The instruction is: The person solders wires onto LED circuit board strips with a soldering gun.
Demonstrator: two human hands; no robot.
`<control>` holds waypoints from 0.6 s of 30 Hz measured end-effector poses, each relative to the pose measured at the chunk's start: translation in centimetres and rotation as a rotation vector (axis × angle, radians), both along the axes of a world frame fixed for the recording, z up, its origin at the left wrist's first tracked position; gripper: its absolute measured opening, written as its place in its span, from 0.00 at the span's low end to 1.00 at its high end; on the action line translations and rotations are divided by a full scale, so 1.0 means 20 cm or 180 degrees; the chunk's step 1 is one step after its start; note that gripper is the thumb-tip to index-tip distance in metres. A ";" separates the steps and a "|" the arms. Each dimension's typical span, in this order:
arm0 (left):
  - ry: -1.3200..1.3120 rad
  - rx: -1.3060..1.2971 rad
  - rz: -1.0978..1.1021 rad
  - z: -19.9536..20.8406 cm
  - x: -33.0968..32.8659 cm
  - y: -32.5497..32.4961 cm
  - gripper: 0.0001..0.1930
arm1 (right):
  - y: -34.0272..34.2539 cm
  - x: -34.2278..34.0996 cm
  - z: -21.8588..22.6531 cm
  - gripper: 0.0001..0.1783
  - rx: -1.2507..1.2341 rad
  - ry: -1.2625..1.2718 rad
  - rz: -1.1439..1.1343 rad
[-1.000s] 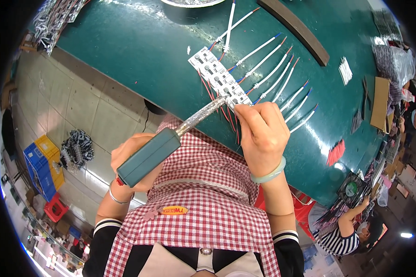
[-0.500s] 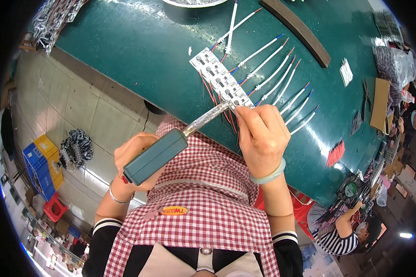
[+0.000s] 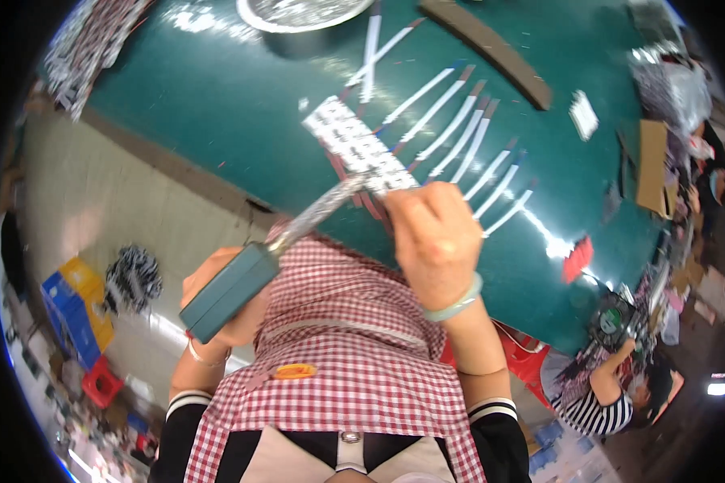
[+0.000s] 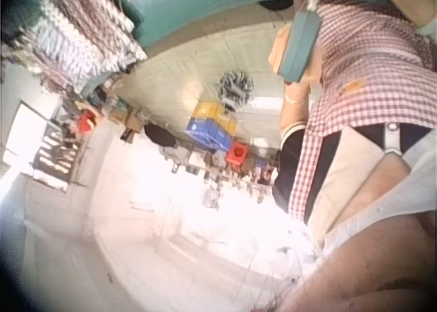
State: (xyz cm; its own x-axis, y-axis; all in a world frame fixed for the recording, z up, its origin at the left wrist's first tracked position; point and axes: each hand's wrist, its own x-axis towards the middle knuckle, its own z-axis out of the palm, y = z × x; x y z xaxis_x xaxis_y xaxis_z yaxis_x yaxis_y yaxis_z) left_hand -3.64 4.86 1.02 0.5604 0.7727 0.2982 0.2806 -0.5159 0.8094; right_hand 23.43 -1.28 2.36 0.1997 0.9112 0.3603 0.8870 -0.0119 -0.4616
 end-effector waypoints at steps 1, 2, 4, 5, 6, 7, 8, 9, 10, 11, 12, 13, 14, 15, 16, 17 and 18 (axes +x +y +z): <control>0.0229 -0.0081 0.0075 -0.02 -0.02 -0.02 0.11 | 0.00 0.00 0.03 0.07 -0.0276 -0.0040 0.0015; 0.0096 -0.0080 -0.0017 -0.05 -0.05 -0.05 0.11 | 0.00 0.01 0.03 0.07 -0.0195 0.0296 0.0082; 0.0292 -0.0716 0.0505 -0.11 -0.12 -0.11 0.11 | -0.02 0.09 0.05 0.07 -0.0092 0.0639 0.0258; 0.0233 -0.0723 0.0452 -0.11 -0.11 -0.13 0.11 | -0.04 0.16 0.09 0.08 -0.0185 0.0614 0.0151; 0.0038 -0.0866 0.0654 -0.11 -0.11 -0.10 0.12 | -0.02 0.25 0.12 0.07 -0.0043 0.0398 -0.0017; -0.0144 -0.1040 0.0888 -0.12 -0.11 -0.09 0.12 | -0.02 0.38 0.12 0.06 0.0126 0.0088 -0.0198; -0.0185 -0.1041 0.0858 -0.14 -0.10 -0.09 0.12 | -0.03 0.51 0.11 0.04 0.0000 -0.0075 -0.0701; -0.0177 -0.1058 0.0793 -0.14 -0.10 -0.07 0.13 | -0.04 0.67 0.09 0.03 0.0109 -0.0426 -0.1007; -0.0159 -0.1069 0.0743 -0.14 -0.09 -0.06 0.14 | -0.04 0.82 0.04 0.02 0.0252 -0.0595 -0.1221; -0.0167 -0.1056 0.0734 -0.15 -0.08 -0.06 0.14 | -0.04 0.97 -0.03 0.04 0.0299 -0.0777 -0.1409; -0.0131 -0.1088 0.0742 -0.15 -0.08 -0.06 0.14 | -0.03 1.08 -0.08 0.05 0.0301 -0.0875 -0.1485; -0.0108 -0.1119 0.0746 -0.15 -0.07 -0.05 0.14 | 0.00 1.14 -0.10 0.06 0.0307 -0.0984 -0.1563; -0.0101 -0.1105 0.0749 -0.15 -0.07 -0.05 0.14 | 0.01 1.19 -0.13 0.06 0.0318 -0.0972 -0.1564; -0.0052 -0.1120 0.0727 -0.14 -0.07 -0.05 0.13 | 0.04 1.22 -0.14 0.06 0.0353 -0.1129 -0.1497; 0.0003 -0.1135 0.0703 -0.14 -0.07 -0.05 0.13 | 0.07 1.24 -0.16 0.07 0.0387 -0.1280 -0.1433; 0.0027 -0.1121 0.0717 -0.14 -0.07 -0.05 0.13 | 0.08 1.26 -0.17 0.06 0.0421 -0.1299 -0.1442; 0.0043 -0.0984 0.0681 -0.14 -0.07 -0.05 0.13 | 0.10 1.27 -0.19 0.06 0.0426 -0.1265 -0.1420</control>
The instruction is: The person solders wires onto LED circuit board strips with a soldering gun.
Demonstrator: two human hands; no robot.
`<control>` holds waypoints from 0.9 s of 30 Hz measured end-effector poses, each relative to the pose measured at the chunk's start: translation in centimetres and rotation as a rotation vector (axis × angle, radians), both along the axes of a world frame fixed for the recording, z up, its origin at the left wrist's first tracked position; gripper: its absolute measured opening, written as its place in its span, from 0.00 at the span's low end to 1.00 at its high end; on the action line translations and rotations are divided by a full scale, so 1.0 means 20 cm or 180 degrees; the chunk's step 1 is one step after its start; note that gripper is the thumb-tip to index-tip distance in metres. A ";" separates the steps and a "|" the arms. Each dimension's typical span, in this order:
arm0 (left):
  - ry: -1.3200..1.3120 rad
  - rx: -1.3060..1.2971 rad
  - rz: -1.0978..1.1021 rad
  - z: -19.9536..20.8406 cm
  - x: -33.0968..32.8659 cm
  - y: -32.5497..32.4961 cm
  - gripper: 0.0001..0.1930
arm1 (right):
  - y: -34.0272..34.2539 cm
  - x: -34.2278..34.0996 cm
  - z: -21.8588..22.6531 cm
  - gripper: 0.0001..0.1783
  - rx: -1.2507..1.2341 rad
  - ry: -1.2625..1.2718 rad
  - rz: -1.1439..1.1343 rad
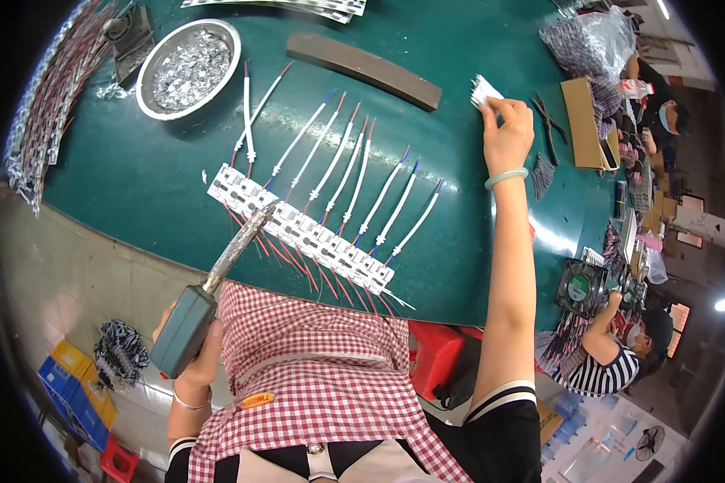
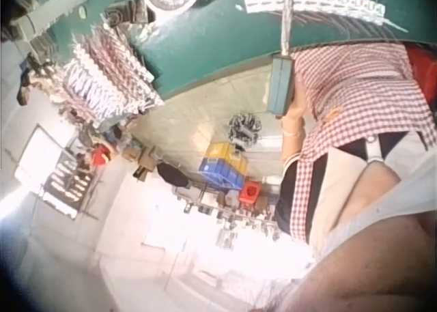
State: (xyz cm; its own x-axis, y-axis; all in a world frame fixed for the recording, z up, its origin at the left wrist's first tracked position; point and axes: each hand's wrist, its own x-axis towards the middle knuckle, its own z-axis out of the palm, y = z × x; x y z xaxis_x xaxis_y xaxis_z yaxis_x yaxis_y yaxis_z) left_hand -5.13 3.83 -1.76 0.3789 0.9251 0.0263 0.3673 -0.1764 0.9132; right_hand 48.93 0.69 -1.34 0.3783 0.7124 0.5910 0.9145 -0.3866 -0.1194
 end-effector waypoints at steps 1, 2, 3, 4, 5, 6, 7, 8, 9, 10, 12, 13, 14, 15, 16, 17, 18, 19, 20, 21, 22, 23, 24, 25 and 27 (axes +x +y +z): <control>0.0030 0.0133 -0.0044 0.00 0.00 0.00 0.12 | 0.01 0.02 -0.01 0.05 0.0016 -0.0028 -0.0037; 0.0069 0.0138 -0.0022 0.00 0.00 0.00 0.12 | 0.02 0.03 -0.03 0.05 0.0031 -0.0052 -0.0075; 0.0104 0.0179 -0.0038 0.00 0.00 -0.01 0.13 | 0.03 0.03 -0.04 0.03 0.0075 -0.0002 -0.0056; 0.0143 0.0222 -0.0060 0.00 -0.01 -0.01 0.13 | 0.03 0.02 -0.04 0.02 0.0055 0.0012 -0.0122; 0.0196 0.0227 -0.0015 0.00 -0.02 0.00 0.13 | 0.03 0.02 -0.02 0.02 0.0016 -0.0043 -0.0128; 0.0209 0.0294 -0.0101 -0.01 -0.02 0.00 0.13 | 0.03 0.01 -0.02 0.02 -0.0019 -0.0075 -0.0120; 0.0196 0.0356 -0.0200 -0.01 -0.02 0.01 0.14 | 0.02 0.01 -0.01 0.02 -0.0004 -0.0069 -0.0111; 0.0246 0.0359 -0.0157 -0.01 -0.02 0.01 0.14 | 0.01 0.01 0.00 0.02 0.0011 -0.0066 -0.0102; 0.0230 0.0411 -0.0203 -0.01 -0.02 0.02 0.15 | -0.01 0.01 0.00 0.02 0.0021 -0.0127 -0.0137; 0.0212 0.0462 -0.0251 0.00 -0.01 0.02 0.15 | -0.02 0.00 0.01 0.02 0.0018 -0.0166 -0.0218; 0.0298 0.0563 -0.0233 0.04 0.01 0.03 0.15 | -0.03 -0.03 0.02 0.01 0.0109 -0.0239 -0.0238; 0.0262 0.0521 -0.0219 0.06 0.03 0.04 0.15 | -0.01 -0.08 0.05 0.02 0.0249 -0.0245 -0.0165; 0.0221 0.0480 -0.0208 0.07 0.04 0.04 0.14 | -0.01 -0.15 0.08 0.02 0.0248 -0.0229 -0.0128; 0.0249 0.0481 -0.0162 0.09 0.04 0.04 0.14 | 0.00 -0.25 0.12 0.03 0.0318 0.0060 0.0031; 0.0235 0.0563 -0.0216 0.10 0.04 0.05 0.14 | 0.01 -0.36 0.17 0.04 0.0377 0.0334 0.0174; 0.0228 0.0640 -0.0316 0.11 0.06 0.07 0.13 | 0.01 -0.50 0.22 0.05 0.0374 0.0704 0.0384; 0.0254 0.0639 -0.0284 0.12 0.05 0.08 0.13 | 0.02 -0.67 0.26 0.07 0.0378 0.1077 0.0644; 0.0271 0.0730 -0.0314 0.13 0.04 0.08 0.13 | 0.00 -0.82 0.29 0.08 0.0132 0.1276 0.0966; 0.0264 0.0823 -0.0370 0.13 0.04 0.09 0.13 | -0.02 -0.95 0.32 0.09 -0.0115 0.1449 0.1260; 0.0263 0.0824 -0.0365 0.14 0.05 0.09 0.13 | -0.02 -1.07 0.33 0.10 -0.0179 0.1634 0.1457; 0.0220 0.0924 -0.0439 0.15 0.05 0.10 0.13 | -0.02 -1.15 0.33 0.12 -0.0244 0.1825 0.1651; 0.0178 0.1024 -0.0511 0.16 0.06 0.11 0.12 | -0.01 -1.21 0.32 0.12 -0.0290 0.1939 0.1678; 0.0174 0.1022 -0.0507 0.17 0.06 0.12 0.12 | -0.01 -1.25 0.29 0.12 -0.0338 0.2044 0.1702; 0.0154 0.1015 -0.0528 0.18 0.07 0.12 0.12 | -0.01 -1.28 0.27 0.12 -0.0338 0.1989 0.1628; 0.0141 0.1004 -0.0534 0.18 0.07 0.12 0.12 | -0.01 -1.31 0.21 0.13 -0.0278 0.1910 0.1663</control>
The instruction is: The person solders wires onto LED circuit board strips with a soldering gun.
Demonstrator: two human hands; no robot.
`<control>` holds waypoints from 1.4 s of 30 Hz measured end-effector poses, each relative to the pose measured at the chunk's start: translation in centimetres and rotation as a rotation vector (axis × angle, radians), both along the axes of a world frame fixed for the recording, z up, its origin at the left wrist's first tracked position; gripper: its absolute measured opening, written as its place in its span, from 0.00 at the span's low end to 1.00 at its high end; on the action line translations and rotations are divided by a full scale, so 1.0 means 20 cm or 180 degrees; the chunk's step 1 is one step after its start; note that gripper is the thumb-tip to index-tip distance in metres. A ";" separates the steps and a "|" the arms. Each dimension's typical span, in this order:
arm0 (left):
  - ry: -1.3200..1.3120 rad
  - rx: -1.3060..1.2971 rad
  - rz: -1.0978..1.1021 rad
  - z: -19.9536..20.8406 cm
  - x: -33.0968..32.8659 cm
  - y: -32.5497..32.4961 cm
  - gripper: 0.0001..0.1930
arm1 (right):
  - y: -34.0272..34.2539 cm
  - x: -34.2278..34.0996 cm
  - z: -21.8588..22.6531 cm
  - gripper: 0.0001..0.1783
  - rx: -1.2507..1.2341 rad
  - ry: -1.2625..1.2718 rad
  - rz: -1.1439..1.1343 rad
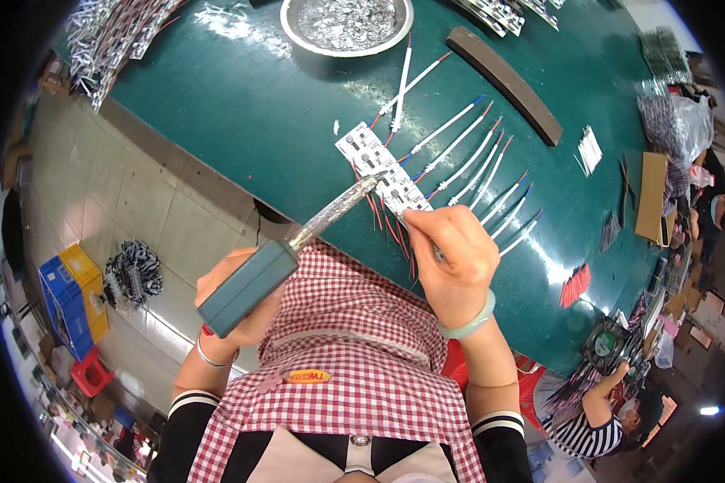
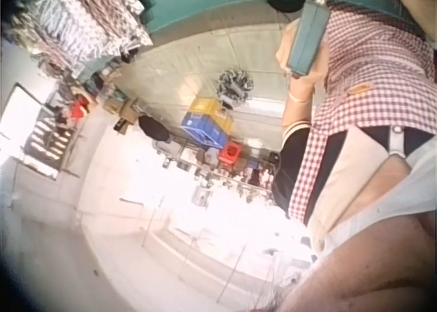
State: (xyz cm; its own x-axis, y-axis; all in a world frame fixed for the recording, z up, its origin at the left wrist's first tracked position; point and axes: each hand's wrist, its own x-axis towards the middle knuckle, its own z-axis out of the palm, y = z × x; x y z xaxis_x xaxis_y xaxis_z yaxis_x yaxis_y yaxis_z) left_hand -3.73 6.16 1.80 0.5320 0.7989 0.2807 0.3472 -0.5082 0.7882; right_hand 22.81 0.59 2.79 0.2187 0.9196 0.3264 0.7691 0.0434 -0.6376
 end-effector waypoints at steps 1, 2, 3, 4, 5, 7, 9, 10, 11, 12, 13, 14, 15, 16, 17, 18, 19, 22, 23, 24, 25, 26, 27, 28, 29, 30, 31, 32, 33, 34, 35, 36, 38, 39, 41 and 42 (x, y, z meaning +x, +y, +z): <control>-0.0047 -0.0049 0.0021 0.00 0.00 0.00 0.13 | 0.00 0.00 -0.03 0.14 0.0088 -0.0054 0.0008; -0.0094 -0.0099 0.0041 -0.01 0.00 -0.01 0.14 | 0.01 -0.01 -0.04 0.13 0.0120 -0.0111 0.0016; -0.0093 -0.0104 0.0051 -0.02 -0.01 -0.02 0.14 | 0.01 -0.01 -0.05 0.13 0.0115 -0.0110 0.0026; -0.0105 -0.0264 0.0104 -0.04 -0.03 -0.03 0.14 | 0.01 -0.02 -0.05 0.13 0.0072 -0.0161 -0.0013; -0.0116 -0.0424 0.0156 -0.05 -0.03 -0.03 0.15 | 0.01 -0.02 -0.05 0.13 0.0029 -0.0213 -0.0054; -0.0117 -0.0378 0.0116 -0.06 -0.04 -0.03 0.15 | 0.01 -0.04 -0.05 0.13 0.0050 -0.0313 -0.0087; -0.0117 -0.0328 0.0072 -0.06 -0.04 -0.02 0.15 | 0.01 -0.06 -0.06 0.12 0.0075 -0.0412 -0.0126; -0.0135 -0.0297 0.0033 -0.06 -0.03 -0.02 0.15 | 0.01 -0.06 -0.07 0.12 0.0145 -0.0493 -0.0170; -0.0153 -0.0265 -0.0006 -0.06 -0.02 -0.02 0.15 | 0.01 -0.07 -0.08 0.13 0.0215 -0.0574 -0.0214; -0.0149 -0.0268 -0.0003 -0.06 -0.02 -0.02 0.15 | 0.00 -0.07 -0.09 0.13 0.0213 -0.0570 -0.0211; -0.0157 -0.0283 0.0002 -0.06 -0.02 -0.02 0.15 | 0.00 -0.08 -0.09 0.13 0.0220 -0.0643 -0.0178; -0.0165 -0.0298 0.0006 -0.05 -0.02 -0.02 0.14 | 0.00 -0.08 -0.09 0.13 0.0227 -0.0717 -0.0145; -0.0166 -0.0300 0.0002 -0.05 -0.01 -0.01 0.14 | 0.00 -0.08 -0.09 0.13 0.0224 -0.0719 -0.0150; -0.0150 -0.0280 -0.0030 -0.04 0.00 -0.01 0.14 | 0.01 -0.09 -0.09 0.14 0.0232 -0.0745 -0.0202; -0.0134 -0.0259 -0.0061 -0.04 0.00 0.00 0.13 | 0.01 -0.09 -0.08 0.14 0.0241 -0.0772 -0.0255; -0.0132 -0.0259 -0.0060 -0.05 0.00 0.00 0.13 | 0.01 -0.09 -0.08 0.14 0.0241 -0.0770 -0.0254; -0.0134 -0.0234 -0.0051 -0.05 0.00 0.00 0.13 | 0.01 -0.09 -0.08 0.14 0.0213 -0.0779 -0.0247; -0.0131 -0.0248 -0.0033 -0.05 0.00 0.00 0.13 | 0.01 -0.09 -0.07 0.14 0.0177 -0.0805 -0.0239; -0.0124 -0.0286 -0.0022 -0.05 0.00 0.00 0.12 | 0.02 -0.09 -0.07 0.14 0.0170 -0.0820 -0.0234; -0.0124 -0.0286 -0.0023 -0.05 0.00 0.00 0.12 | 0.01 -0.09 -0.07 0.14 0.0170 -0.0820 -0.0235; -0.0125 -0.0343 -0.0016 -0.06 0.01 0.00 0.12 | 0.01 -0.09 -0.08 0.13 0.0193 -0.0850 -0.0175; -0.0125 -0.0399 -0.0011 -0.06 0.01 0.00 0.12 | 0.01 -0.08 -0.09 0.12 0.0216 -0.0880 -0.0115; -0.0123 -0.0401 -0.0012 -0.06 0.01 0.00 0.12 | 0.01 -0.08 -0.09 0.12 0.0214 -0.0879 -0.0116; -0.0117 -0.0393 -0.0009 -0.06 0.01 0.00 0.11 | 0.01 -0.08 -0.09 0.12 0.0205 -0.0892 -0.0108; -0.0110 -0.0385 -0.0005 -0.06 0.00 0.00 0.11 | 0.01 -0.08 -0.09 0.12 0.0195 -0.0905 -0.0101; -0.0109 -0.0386 -0.0007 -0.06 0.00 0.00 0.11 | 0.01 -0.09 -0.09 0.12 0.0194 -0.0904 -0.0103; -0.0091 -0.0362 -0.0045 -0.06 0.00 0.01 0.11 | 0.02 -0.09 -0.08 0.12 0.0197 -0.0920 -0.0113; -0.0073 -0.0338 -0.0082 -0.05 0.00 0.01 0.11 | 0.02 -0.09 -0.08 0.12 0.0201 -0.0936 -0.0122; -0.0072 -0.0338 -0.0083 -0.05 0.00 0.01 0.11 | 0.02 -0.09 -0.08 0.12 0.0200 -0.0935 -0.0123; -0.0040 -0.0294 -0.0082 -0.05 0.00 0.01 0.10 | 0.02 -0.09 -0.08 0.12 0.0189 -0.0943 -0.0126; -0.0007 -0.0249 -0.0081 -0.05 0.00 0.01 0.10 | 0.02 -0.09 -0.08 0.12 0.0178 -0.0950 -0.0130; -0.0006 -0.0250 -0.0081 -0.05 0.00 0.01 0.10 | 0.02 -0.09 -0.08 0.12 0.0177 -0.0949 -0.0130; -0.0087 0.0056 -0.0078 -0.04 -0.01 0.01 0.12 | 0.02 -0.09 -0.08 0.12 0.0164 -0.0945 -0.0141; -0.0085 0.0055 -0.0079 -0.03 -0.01 0.00 0.12 | 0.02 -0.09 -0.08 0.12 0.0163 -0.0943 -0.0142; -0.0140 -0.0076 0.0046 -0.02 -0.03 -0.01 0.12 | 0.02 -0.09 -0.08 0.12 0.0142 -0.0936 -0.0147; -0.0140 -0.0074 0.0045 -0.02 -0.03 0.00 0.12 | 0.02 -0.09 -0.08 0.12 0.0143 -0.0937 -0.0148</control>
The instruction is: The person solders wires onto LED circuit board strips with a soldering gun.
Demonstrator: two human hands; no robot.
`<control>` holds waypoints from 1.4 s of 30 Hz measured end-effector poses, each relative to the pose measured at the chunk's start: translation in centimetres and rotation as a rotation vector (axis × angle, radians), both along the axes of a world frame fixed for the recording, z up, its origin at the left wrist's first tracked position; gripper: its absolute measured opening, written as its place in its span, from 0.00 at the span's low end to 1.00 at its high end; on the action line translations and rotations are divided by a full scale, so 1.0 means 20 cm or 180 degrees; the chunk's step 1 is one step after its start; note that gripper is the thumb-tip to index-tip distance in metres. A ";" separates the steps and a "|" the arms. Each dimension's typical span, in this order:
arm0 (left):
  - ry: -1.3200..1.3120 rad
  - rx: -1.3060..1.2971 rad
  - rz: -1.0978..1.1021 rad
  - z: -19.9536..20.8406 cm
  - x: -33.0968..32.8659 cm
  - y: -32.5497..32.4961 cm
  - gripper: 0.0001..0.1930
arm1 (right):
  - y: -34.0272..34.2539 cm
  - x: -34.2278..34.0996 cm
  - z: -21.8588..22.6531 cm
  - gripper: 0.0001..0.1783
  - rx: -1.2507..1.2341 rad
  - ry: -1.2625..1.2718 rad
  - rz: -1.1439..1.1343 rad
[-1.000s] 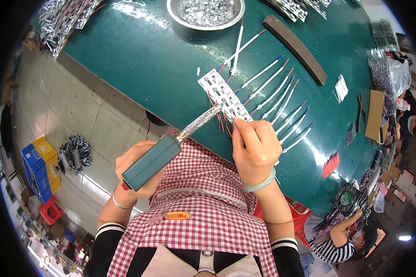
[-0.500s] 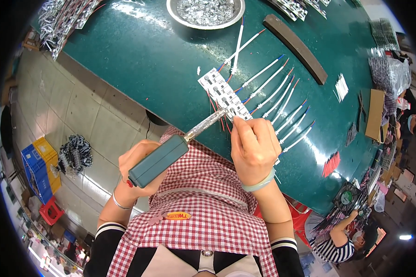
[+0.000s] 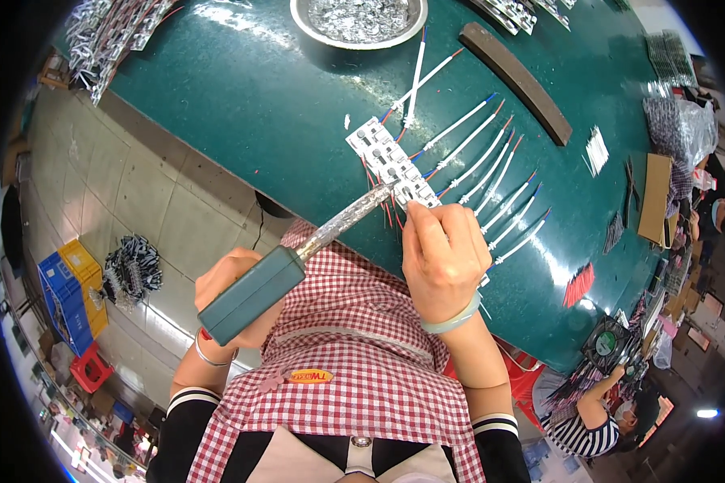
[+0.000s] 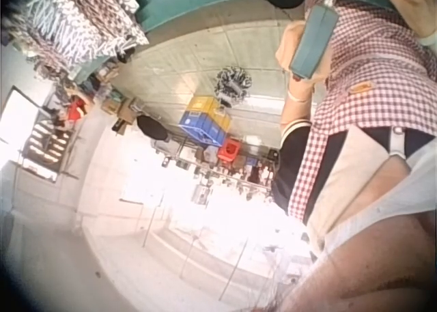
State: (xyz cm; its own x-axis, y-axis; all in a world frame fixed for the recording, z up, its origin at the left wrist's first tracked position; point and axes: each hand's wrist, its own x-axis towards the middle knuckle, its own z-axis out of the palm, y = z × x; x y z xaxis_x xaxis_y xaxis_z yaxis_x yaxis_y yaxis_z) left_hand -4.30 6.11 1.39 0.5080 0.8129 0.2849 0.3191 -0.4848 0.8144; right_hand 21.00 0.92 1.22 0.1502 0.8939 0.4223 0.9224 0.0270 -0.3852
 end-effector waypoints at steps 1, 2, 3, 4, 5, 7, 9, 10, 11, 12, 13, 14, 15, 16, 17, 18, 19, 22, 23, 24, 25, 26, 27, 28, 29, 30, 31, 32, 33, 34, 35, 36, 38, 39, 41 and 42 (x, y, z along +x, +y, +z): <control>-0.0003 -0.0054 -0.0004 0.00 0.00 0.00 0.12 | 0.00 0.00 0.00 0.12 0.0009 0.0004 -0.0011; -0.0009 -0.0108 -0.0011 0.01 0.00 0.01 0.12 | 0.00 0.00 0.00 0.12 0.0018 0.0006 -0.0025; -0.0010 -0.0108 -0.0014 0.01 0.01 0.01 0.12 | 0.00 0.00 0.00 0.12 0.0019 0.0005 -0.0028; 0.0001 -0.0156 0.0021 0.02 0.01 0.01 0.12 | -0.01 0.01 0.01 0.13 -0.0009 0.0003 -0.0054; 0.0010 -0.0205 0.0053 0.03 0.02 0.01 0.12 | -0.01 0.01 0.02 0.13 -0.0038 0.0000 -0.0084; 0.0031 -0.0199 0.0099 0.00 -0.03 0.00 0.14 | -0.05 0.04 0.09 0.14 -0.0158 0.0053 -0.0083; 0.0051 -0.0192 0.0166 -0.01 -0.05 -0.01 0.16 | -0.09 0.05 0.19 0.15 -0.0368 0.0167 -0.0113; 0.0095 -0.0075 0.0138 0.01 -0.03 0.02 0.15 | -0.09 0.04 0.24 0.14 -0.0360 0.0201 -0.0210; 0.0143 0.0042 0.0115 0.02 -0.02 0.03 0.15 | -0.08 0.03 0.26 0.13 -0.0351 0.0238 -0.0301; 0.0137 0.0053 0.0102 0.01 -0.02 0.04 0.15 | -0.07 0.02 0.26 0.13 -0.0340 0.0234 -0.0315; 0.0096 0.0070 0.0061 0.00 -0.02 0.05 0.15 | -0.03 0.02 0.26 0.13 -0.0286 0.0331 -0.0211; 0.0057 0.0086 0.0024 0.00 -0.02 0.06 0.15 | 0.01 0.01 0.25 0.12 -0.0233 0.0430 -0.0101; 0.0058 0.0094 0.0028 0.00 -0.02 0.06 0.15 | 0.05 0.00 0.22 0.12 -0.0225 0.0431 -0.0097; 0.0014 0.0000 0.0018 0.01 -0.01 0.07 0.15 | 0.07 0.00 0.18 0.11 -0.0156 0.0472 -0.0093; -0.0031 -0.0097 0.0008 0.01 0.00 0.07 0.15 | 0.09 0.01 0.14 0.11 -0.0088 0.0513 -0.0089; -0.0026 -0.0096 0.0021 0.01 0.00 0.07 0.15 | 0.10 0.00 0.09 0.10 -0.0054 0.0597 -0.0077; -0.0032 -0.0106 0.0010 0.01 0.00 0.07 0.15 | 0.11 0.00 0.07 0.10 -0.0056 0.0601 -0.0067; -0.0122 -0.0054 -0.0015 -0.02 0.00 0.08 0.15 | 0.12 0.00 0.02 0.09 -0.0077 0.0683 -0.0057; -0.0207 0.0014 -0.0036 -0.03 0.00 0.08 0.15 | 0.12 0.00 0.02 0.09 -0.0107 0.0684 -0.0070; -0.0206 0.0010 -0.0032 -0.03 0.00 0.08 0.15 | 0.12 0.00 0.01 0.09 -0.0136 0.0689 -0.0083; -0.0143 -0.0128 -0.0007 -0.03 -0.01 0.07 0.15 | 0.12 0.00 0.02 0.09 -0.0140 0.0690 -0.0080; -0.0081 -0.0265 0.0017 -0.02 -0.01 0.06 0.15 | 0.12 -0.01 0.02 0.09 -0.0098 0.0594 -0.0083; -0.0077 -0.0273 0.0015 -0.02 -0.01 0.07 0.15 | 0.12 -0.01 0.02 0.10 -0.0062 0.0501 -0.0092; -0.0057 -0.0281 0.0028 -0.02 0.00 0.07 0.14 | 0.12 -0.01 0.02 0.10 -0.0069 0.0505 -0.0095; -0.0036 -0.0290 0.0040 -0.01 0.01 0.08 0.14 | 0.12 -0.01 0.02 0.10 -0.0087 0.0437 -0.0079; -0.0039 -0.0289 0.0038 -0.02 0.00 0.08 0.14 | 0.12 -0.01 0.03 0.11 -0.0097 0.0363 -0.0064; -0.0030 -0.0271 0.0030 -0.02 0.00 0.08 0.14 | 0.12 -0.02 0.02 0.11 -0.0096 0.0361 -0.0066; -0.0020 -0.0253 0.0021 -0.02 0.00 0.08 0.14 | 0.12 -0.02 0.02 0.12 -0.0065 0.0266 -0.0082; -0.0017 -0.0252 0.0023 -0.02 0.00 0.08 0.14 | 0.12 -0.03 0.01 0.12 -0.0034 0.0175 -0.0094; -0.0010 -0.0269 0.0031 -0.01 0.01 0.08 0.14 | 0.12 -0.03 0.01 0.12 -0.0034 0.0178 -0.0093; -0.0002 -0.0286 0.0039 -0.01 0.01 0.08 0.14 | 0.12 -0.04 0.01 0.13 -0.0014 0.0135 -0.0094; 0.0001 -0.0286 0.0039 -0.01 0.01 0.08 0.14 | 0.12 -0.04 0.01 0.13 0.0005 0.0092 -0.0096; 0.0017 -0.0213 -0.0005 -0.03 0.01 0.08 0.13 | 0.12 -0.04 0.00 0.14 0.0010 0.0066 -0.0081; 0.0019 -0.0213 -0.0005 -0.03 0.01 0.08 0.13 | 0.11 -0.04 0.00 0.14 0.0014 0.0036 -0.0065; 0.0034 -0.0224 0.0050 -0.02 0.02 0.07 0.12 | 0.12 -0.04 0.01 0.14 0.0002 0.0017 -0.0050; 0.0036 -0.0224 0.0050 -0.02 0.02 0.08 0.12 | 0.12 -0.04 0.00 0.14 -0.0009 -0.0002 -0.0034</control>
